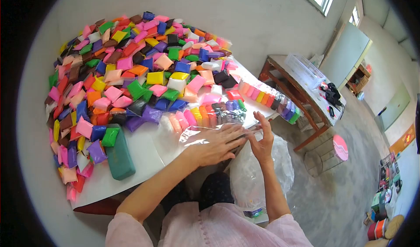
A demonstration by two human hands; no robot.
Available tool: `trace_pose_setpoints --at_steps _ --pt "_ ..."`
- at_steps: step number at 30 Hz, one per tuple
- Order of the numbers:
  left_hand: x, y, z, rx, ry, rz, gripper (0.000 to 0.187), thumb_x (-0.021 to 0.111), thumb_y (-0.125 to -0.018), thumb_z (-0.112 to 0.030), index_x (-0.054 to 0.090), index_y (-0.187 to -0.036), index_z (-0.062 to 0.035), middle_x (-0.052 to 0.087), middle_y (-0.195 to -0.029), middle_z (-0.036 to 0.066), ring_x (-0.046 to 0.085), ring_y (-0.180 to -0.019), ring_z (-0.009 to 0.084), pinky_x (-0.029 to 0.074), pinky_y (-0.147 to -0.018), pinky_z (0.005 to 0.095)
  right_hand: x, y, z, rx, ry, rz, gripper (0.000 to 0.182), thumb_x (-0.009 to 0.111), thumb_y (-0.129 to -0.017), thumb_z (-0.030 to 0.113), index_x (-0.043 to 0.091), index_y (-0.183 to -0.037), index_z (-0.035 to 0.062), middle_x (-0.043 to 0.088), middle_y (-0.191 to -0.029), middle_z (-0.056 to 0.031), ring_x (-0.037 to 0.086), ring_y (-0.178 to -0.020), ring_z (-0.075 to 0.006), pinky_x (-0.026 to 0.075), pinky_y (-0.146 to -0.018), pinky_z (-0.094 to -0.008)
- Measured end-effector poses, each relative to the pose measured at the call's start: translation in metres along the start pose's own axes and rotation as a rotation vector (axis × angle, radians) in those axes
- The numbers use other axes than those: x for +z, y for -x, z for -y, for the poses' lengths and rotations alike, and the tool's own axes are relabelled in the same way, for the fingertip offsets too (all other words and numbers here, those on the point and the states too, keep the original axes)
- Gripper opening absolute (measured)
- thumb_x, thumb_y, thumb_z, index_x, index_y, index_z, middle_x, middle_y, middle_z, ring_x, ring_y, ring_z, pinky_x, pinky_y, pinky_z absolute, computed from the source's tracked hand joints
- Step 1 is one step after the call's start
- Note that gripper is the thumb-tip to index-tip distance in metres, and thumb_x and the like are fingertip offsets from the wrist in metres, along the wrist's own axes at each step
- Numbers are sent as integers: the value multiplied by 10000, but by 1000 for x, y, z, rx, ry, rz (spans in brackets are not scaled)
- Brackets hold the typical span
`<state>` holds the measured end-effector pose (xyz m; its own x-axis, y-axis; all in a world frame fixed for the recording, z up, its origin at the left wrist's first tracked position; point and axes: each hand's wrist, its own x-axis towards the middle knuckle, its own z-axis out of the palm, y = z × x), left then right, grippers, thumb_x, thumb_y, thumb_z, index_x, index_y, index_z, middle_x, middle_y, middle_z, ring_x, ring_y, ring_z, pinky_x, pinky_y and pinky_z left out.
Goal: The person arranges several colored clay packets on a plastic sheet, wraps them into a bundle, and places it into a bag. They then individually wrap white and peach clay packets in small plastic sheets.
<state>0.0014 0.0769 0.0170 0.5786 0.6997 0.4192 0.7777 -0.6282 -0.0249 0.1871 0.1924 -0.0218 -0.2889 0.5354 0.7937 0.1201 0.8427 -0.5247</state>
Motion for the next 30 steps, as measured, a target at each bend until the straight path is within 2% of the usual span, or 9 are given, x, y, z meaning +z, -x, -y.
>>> trace_pose_setpoints --at_steps 3,5,7,10,13,19,20,24,30 --pt "-15 31 -42 -147 28 -126 490 707 -831 -203 553 -1263 -31 482 -1403 169 444 -1326 345 330 -1132 463 -1 -7 6 61 7 17 753 828 -726 149 484 -1386 28 595 -1301 -146 593 -1121 -250 482 -840 -322" --pt "-12 67 -70 -269 55 -389 461 782 -749 -154 591 -1148 -21 541 -1271 160 521 -1192 346 415 -1019 466 1 -11 0 19 62 36 824 856 -697 197 462 -1398 20 578 -1328 -159 576 -1176 -283 476 -928 -364" --pt "1 103 -95 -549 -212 -621 585 851 -669 -195 551 -1140 -21 544 -1142 146 530 -1037 338 424 -900 450 5 -12 -4 -34 130 51 836 863 -689 209 460 -1395 13 566 -1345 -167 567 -1200 -306 464 -978 -388" --pt "-11 94 -87 -1086 -411 -847 737 899 -599 -242 494 -1175 -23 525 -1092 140 500 -972 321 392 -846 417 12 -15 -9 -52 118 59 851 875 -673 217 464 -1388 5 566 -1344 -179 569 -1199 -334 451 -1014 -407" --pt "-26 84 -61 -1397 -264 -736 832 893 -611 -304 428 -1236 -11 540 -1115 166 512 -1018 361 365 -865 469 21 -14 -8 33 58 13 843 877 -671 218 475 -1380 6 578 -1325 -183 593 -1162 -344 460 -998 -409" --pt "-22 80 -33 -1388 -300 -546 652 849 -659 -396 545 -1117 -45 600 -1058 110 545 -1025 319 377 -867 453 39 -15 -6 -33 194 -103 674 861 -689 295 559 -1222 15 659 -1096 -148 636 -980 -343 495 -824 -397" --pt "-24 77 -31 -1350 -322 -604 493 810 -712 -392 575 -982 -53 609 -981 107 555 -974 320 390 -831 460 41 -15 -6 5 203 -112 651 862 -685 298 566 -1190 16 658 -1072 -149 636 -965 -345 494 -817 -400" --pt "-23 78 -22 -1301 -259 -631 380 784 -753 -305 562 -895 -32 586 -899 127 554 -889 344 417 -765 456 46 -18 2 86 283 -145 567 869 -668 297 568 -1061 22 639 -993 -155 627 -924 -356 491 -792 -417" --pt "-25 82 -20 -1183 -145 -662 308 776 -758 -212 558 -845 -13 563 -853 144 541 -844 364 435 -732 456 47 -24 -5 6 188 -145 526 865 -691 267 546 -1018 5 635 -1090 -209 640 -949 -378 500 -830 -419"
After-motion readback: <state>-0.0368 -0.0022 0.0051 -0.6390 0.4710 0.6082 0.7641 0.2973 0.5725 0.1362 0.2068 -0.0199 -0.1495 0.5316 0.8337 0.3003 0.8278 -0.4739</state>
